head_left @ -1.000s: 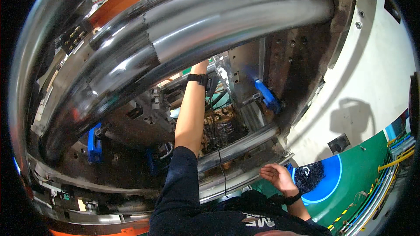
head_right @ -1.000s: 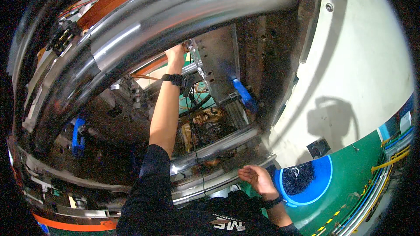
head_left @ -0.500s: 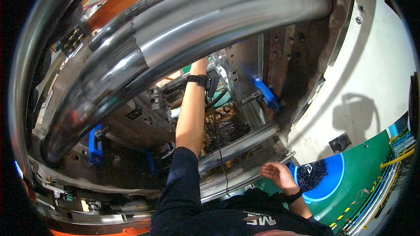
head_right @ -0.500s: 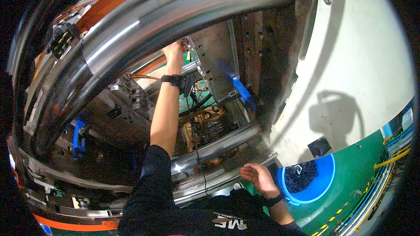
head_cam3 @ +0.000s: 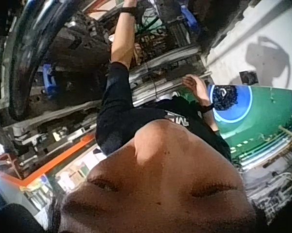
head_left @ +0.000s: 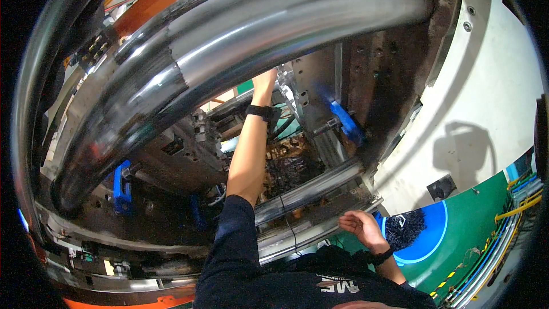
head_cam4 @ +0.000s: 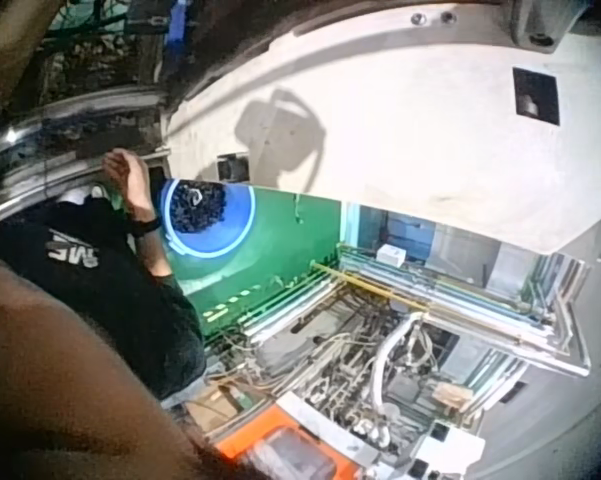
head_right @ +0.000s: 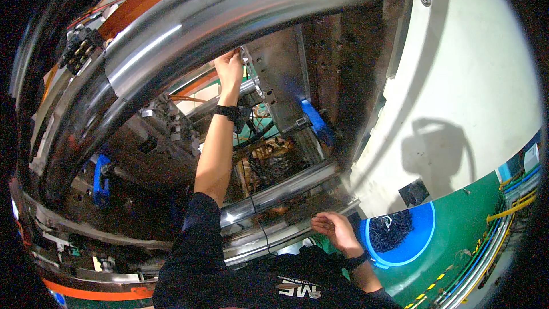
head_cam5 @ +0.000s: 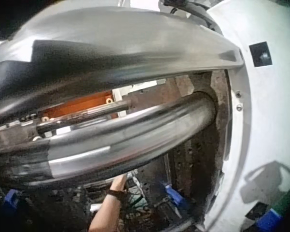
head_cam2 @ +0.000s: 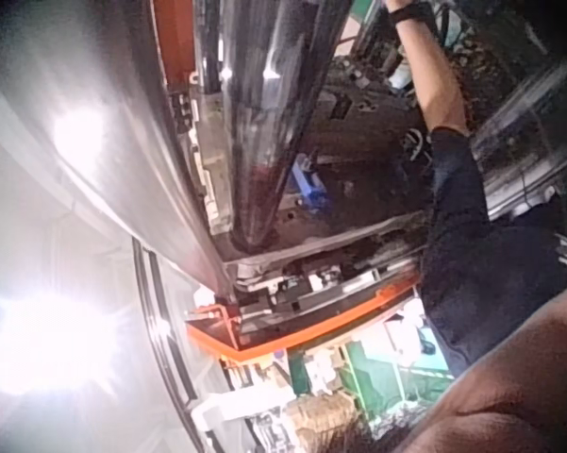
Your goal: The person removes plastic parts from a molding machine, deburrs them using a specialized tool, and then installs small metal components into the parts before packing them.
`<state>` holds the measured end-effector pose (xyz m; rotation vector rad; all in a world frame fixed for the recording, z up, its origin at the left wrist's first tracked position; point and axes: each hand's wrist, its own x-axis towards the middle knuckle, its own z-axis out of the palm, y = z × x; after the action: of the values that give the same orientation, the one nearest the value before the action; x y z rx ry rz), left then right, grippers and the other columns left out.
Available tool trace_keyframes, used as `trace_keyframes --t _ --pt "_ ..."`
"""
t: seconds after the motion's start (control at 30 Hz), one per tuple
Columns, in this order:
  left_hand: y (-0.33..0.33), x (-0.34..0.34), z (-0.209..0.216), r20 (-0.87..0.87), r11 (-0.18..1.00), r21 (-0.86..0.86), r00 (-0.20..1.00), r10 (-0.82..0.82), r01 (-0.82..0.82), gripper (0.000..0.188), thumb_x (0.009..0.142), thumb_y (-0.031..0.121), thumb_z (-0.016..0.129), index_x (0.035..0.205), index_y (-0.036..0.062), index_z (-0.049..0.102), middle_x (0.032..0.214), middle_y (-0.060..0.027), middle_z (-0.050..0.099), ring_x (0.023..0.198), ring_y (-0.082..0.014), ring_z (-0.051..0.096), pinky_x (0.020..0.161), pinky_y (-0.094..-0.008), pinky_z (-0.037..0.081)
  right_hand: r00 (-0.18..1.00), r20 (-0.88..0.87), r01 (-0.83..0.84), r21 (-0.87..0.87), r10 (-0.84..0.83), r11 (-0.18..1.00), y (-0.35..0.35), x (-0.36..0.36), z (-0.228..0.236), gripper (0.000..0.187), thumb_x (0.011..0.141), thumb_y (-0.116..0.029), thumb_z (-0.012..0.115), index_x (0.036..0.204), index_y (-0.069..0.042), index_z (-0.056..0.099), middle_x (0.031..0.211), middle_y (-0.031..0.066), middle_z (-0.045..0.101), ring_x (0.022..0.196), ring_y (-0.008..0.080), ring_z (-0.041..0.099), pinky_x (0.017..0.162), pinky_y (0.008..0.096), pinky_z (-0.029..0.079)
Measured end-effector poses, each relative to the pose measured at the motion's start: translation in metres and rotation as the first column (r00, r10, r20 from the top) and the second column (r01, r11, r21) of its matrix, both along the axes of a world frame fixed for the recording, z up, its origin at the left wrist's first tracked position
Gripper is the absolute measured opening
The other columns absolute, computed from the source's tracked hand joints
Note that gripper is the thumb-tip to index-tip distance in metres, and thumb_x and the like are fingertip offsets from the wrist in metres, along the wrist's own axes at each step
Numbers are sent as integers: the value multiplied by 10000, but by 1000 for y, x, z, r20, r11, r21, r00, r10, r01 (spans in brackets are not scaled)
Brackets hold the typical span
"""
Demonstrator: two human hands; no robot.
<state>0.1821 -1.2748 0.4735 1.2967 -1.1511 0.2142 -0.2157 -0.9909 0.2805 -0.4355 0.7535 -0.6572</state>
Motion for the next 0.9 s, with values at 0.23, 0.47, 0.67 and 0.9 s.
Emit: trace_keyframes --t 0.23,0.47,0.67,0.9 --pt "91 -41 41 320 982 167 947 27 -85 252 878 157 605 1014 -42 681 830 -138 698 795 -193 663 731 -290 496 978 206 -43 26 37 999 -15 29 31 341 946 -278 510 1069 28 598 1078 212 652 1022 321 632 965 445 478" --pt "242 -166 -12 358 711 522 636 -683 470 117 760 103 711 863 51 688 910 -71 666 899 -270 605 817 -400 456 870 468 148 55 -156 987 -68 78 90 351 950 -332 511 1100 -25 591 1056 99 650 972 210 623 896 367 498" --pt "245 -174 -62 501 797 464 627 -597 387 115 659 56 643 772 72 657 968 -50 594 1029 -252 542 909 -419 400 906 403 127 37 -131 991 -77 92 90 400 970 -388 451 1106 -43 601 1036 54 646 954 170 613 852 294 483" --pt "252 -166 -74 510 743 547 550 -662 387 109 676 113 660 774 84 623 935 -37 577 1038 -237 535 1012 -485 356 895 443 34 65 -60 997 -78 98 63 414 991 -369 398 1111 -35 611 1009 69 661 915 168 631 795 286 515"
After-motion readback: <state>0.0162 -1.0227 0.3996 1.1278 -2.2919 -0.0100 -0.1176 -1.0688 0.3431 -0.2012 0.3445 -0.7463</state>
